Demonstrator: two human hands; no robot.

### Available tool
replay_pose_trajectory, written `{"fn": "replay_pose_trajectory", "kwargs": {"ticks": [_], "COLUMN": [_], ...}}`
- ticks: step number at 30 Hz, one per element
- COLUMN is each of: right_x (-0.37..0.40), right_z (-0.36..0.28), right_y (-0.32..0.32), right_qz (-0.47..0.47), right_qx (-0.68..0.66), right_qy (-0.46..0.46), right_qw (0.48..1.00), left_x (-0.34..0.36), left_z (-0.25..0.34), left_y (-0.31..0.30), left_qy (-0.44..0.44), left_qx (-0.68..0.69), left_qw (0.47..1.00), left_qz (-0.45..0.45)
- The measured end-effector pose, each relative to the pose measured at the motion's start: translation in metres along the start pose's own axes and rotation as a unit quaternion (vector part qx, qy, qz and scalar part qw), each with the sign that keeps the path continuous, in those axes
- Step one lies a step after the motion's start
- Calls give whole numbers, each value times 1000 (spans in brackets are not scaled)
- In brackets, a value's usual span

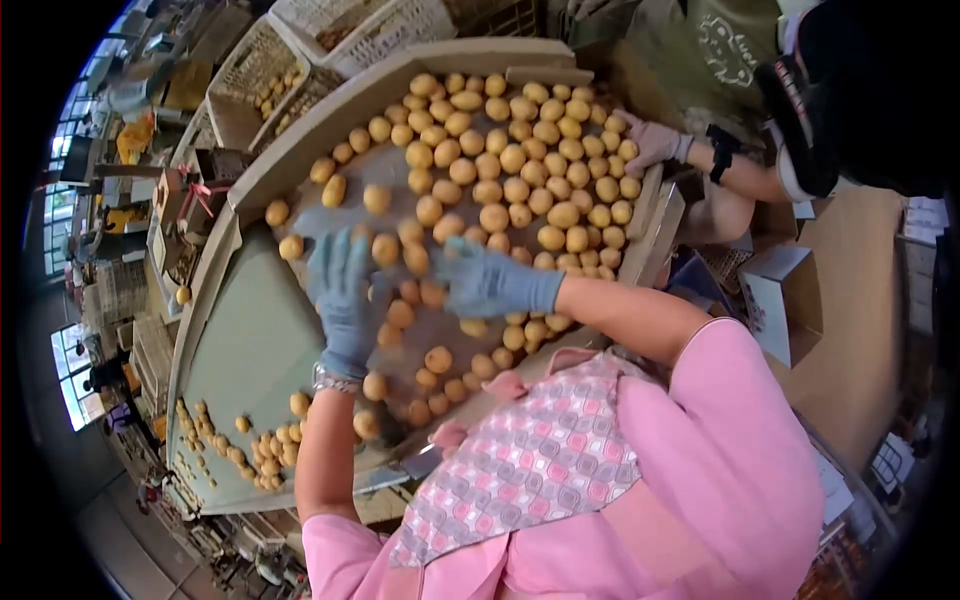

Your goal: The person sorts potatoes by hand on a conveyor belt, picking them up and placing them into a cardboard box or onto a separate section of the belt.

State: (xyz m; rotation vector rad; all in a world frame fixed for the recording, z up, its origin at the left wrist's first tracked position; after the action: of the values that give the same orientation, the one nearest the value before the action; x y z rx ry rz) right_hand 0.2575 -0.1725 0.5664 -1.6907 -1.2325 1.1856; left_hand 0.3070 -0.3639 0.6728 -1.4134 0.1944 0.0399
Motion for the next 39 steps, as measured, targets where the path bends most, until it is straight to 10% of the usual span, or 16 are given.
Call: {"fn": "replay_pose_trajectory", "kwargs": {"ticks": [4,14,21,27,30,33,39], "right_x": [16,186,159,59,12,0,59], "right_z": [22,16,32,103,128,134,127], "right_y": [-23,-50,-58,-57,-35,-32,-59], "right_qz": [163,97,104,183,-52,-71,148], "right_qx": [-99,-76,-93,-35,-86,-70,-266], "right_qy": [173,367,327,353,485,476,380], "right_qw": [966,922,935,917,869,874,873], "left_x": [24,82,16,14,-13,-54,-102], "left_z": [77,60,-7,83,53,30,31], "left_y": [2,52,-16,0,20,35,79], "left_qy": [181,254,-70,65,-18,-17,-127], "left_qx": [106,55,-31,54,132,103,-109], "left_qw": [975,934,989,996,991,994,947], "left_qz": [-74,-245,123,12,-26,-7,-274]}}
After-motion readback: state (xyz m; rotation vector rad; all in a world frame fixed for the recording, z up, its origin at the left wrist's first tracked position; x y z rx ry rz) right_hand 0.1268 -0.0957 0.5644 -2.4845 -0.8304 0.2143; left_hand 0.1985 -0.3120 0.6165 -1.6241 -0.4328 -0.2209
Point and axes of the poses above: each hand's wrist, its own x-axis away from the middle knuckle, its own y-axis out of the palm, z = x × y, the point moved 5 cm from there along -x, towards the middle knuckle, and after that the axes turned 7 degrees about -z, right-handed, at the moved point
